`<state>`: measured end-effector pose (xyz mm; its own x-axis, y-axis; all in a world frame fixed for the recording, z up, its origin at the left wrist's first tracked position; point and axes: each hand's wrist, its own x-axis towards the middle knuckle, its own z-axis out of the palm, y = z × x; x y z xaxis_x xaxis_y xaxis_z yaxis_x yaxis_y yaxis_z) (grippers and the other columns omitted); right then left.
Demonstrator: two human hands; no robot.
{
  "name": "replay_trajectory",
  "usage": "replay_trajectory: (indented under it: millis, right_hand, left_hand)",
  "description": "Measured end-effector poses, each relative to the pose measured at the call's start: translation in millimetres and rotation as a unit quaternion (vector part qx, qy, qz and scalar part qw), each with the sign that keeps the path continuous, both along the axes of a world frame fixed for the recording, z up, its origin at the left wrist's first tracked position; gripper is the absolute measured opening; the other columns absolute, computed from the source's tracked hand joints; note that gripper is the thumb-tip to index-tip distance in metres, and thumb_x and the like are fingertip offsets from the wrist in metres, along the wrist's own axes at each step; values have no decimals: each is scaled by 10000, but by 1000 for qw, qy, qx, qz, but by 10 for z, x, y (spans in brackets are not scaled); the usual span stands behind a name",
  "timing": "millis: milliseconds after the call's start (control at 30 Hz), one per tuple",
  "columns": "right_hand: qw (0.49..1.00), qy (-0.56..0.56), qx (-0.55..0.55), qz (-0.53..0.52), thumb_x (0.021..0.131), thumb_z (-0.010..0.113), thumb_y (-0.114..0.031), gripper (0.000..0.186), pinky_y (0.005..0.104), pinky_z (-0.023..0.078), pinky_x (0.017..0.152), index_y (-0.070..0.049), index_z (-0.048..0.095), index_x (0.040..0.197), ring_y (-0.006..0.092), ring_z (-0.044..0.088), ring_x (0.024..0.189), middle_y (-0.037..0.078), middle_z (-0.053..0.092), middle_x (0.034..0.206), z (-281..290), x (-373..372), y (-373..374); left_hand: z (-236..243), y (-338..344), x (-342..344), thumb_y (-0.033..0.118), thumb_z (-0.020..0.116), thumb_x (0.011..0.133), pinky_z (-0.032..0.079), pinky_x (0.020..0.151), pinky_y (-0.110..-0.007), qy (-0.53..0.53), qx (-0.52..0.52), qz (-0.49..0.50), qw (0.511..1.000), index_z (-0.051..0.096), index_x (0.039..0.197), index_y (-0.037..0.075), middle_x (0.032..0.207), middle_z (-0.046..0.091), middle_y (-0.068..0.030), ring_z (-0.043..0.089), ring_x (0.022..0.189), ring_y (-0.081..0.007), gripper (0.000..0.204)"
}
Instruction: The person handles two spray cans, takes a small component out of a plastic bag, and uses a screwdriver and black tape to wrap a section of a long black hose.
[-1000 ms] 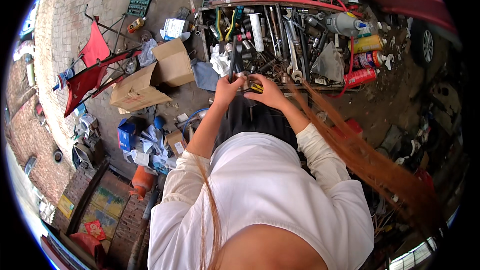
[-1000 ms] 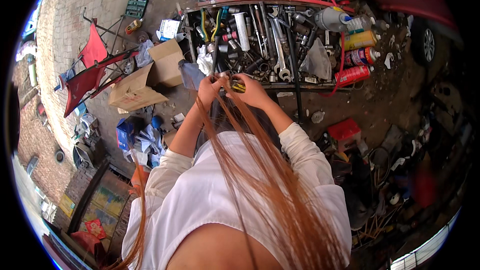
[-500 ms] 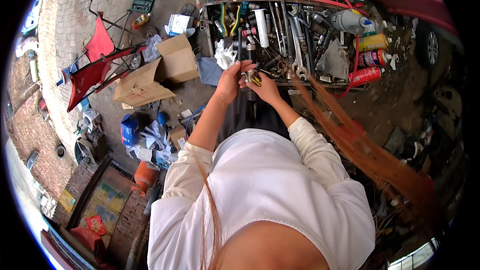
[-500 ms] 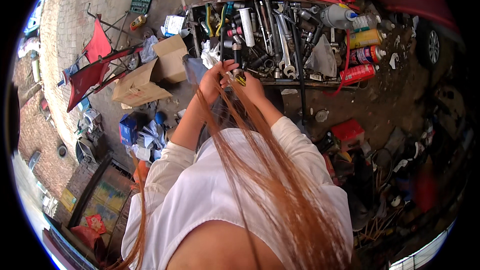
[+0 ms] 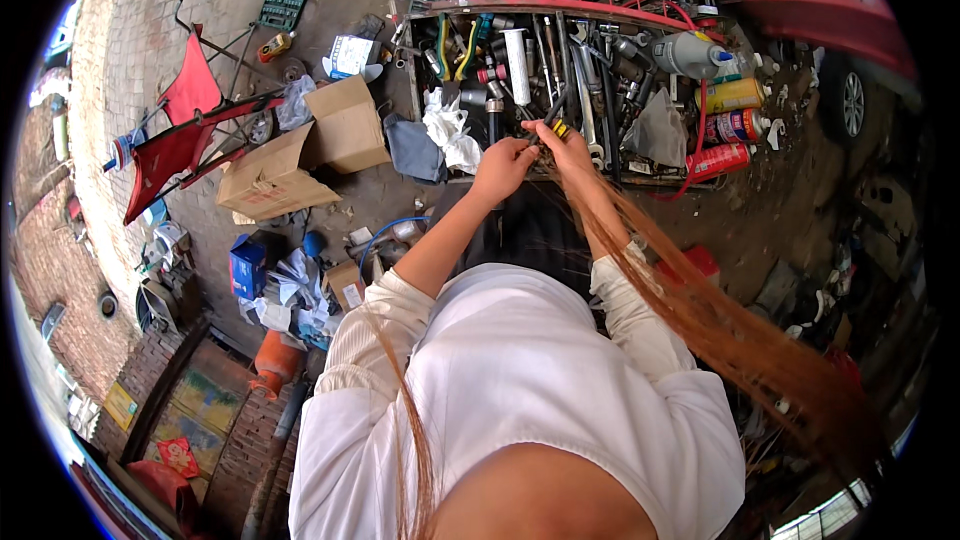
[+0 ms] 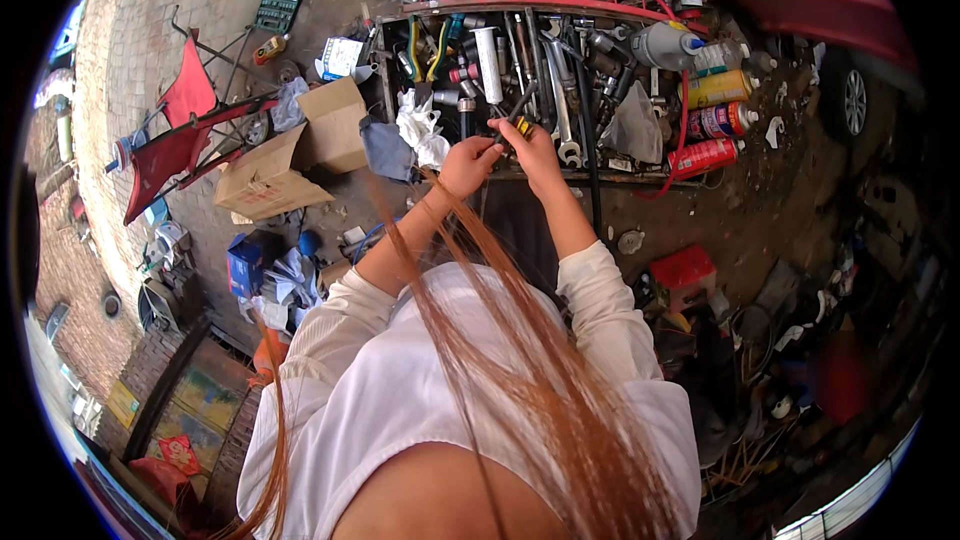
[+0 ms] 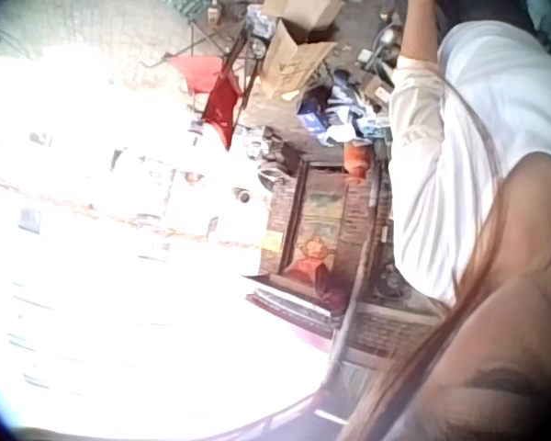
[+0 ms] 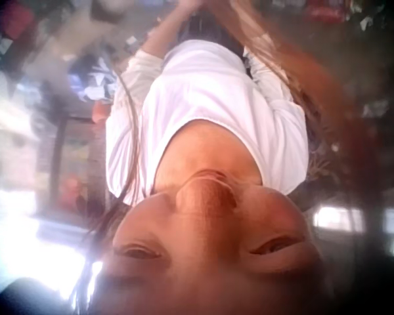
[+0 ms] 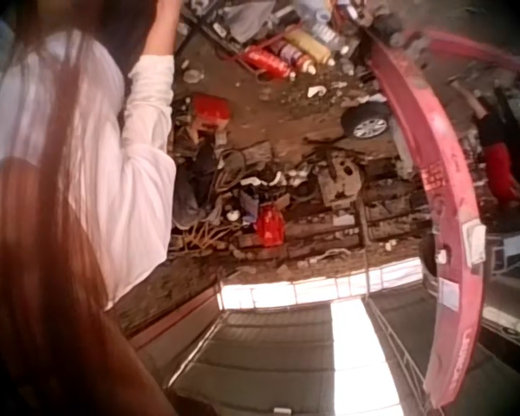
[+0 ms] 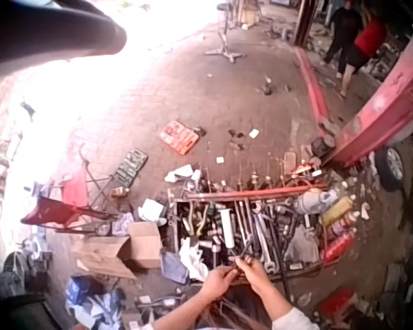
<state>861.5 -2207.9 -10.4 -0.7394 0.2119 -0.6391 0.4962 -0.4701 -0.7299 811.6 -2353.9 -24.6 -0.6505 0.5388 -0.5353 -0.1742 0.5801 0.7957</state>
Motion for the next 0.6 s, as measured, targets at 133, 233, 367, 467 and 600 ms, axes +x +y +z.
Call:
replay_trajectory:
  millis: [133,233,367,467,600]
  right_hand:
    - [995,28,56,-72,976,564,-196,240,306,518,809,28,650,971,173,671,875,122,710,963,-40,-3,107]
    - [987,27,69,-139,975,543,-162,177,310,526,774,-3,607,929,168,660,804,95,686,853,43,2,247]
    - [986,40,95,-130,950,569,-144,135,284,460,639,-20,577,895,119,554,650,30,585,718,47,77,387]
    - [989,21,74,-127,940,582,-143,127,271,439,607,-28,581,888,105,525,614,13,553,678,21,157,421]
    - [992,-17,19,-125,927,601,-138,115,254,433,566,-33,586,881,96,516,568,4,540,651,-125,265,415]
  left_hand:
    - [192,53,-158,226,658,870,495,832,-435,176,68,27,982,690,907,-2,1037,634,-159,601,971,-372,233]
    - [-83,-9,-520,154,687,829,467,909,-421,289,-24,94,953,623,1079,13,1200,542,-191,561,1074,-376,293]
    - [-550,32,-1015,116,672,817,528,774,-417,268,-60,138,951,513,1217,3,1251,514,-181,628,954,-354,445]
    - [-433,256,-1195,129,699,792,533,727,-422,301,-196,137,923,457,1278,25,1241,519,-172,640,942,-358,553]
    - [-583,359,-1319,175,678,795,533,710,-459,296,-261,107,912,431,1276,35,1199,524,-167,639,916,-376,559]
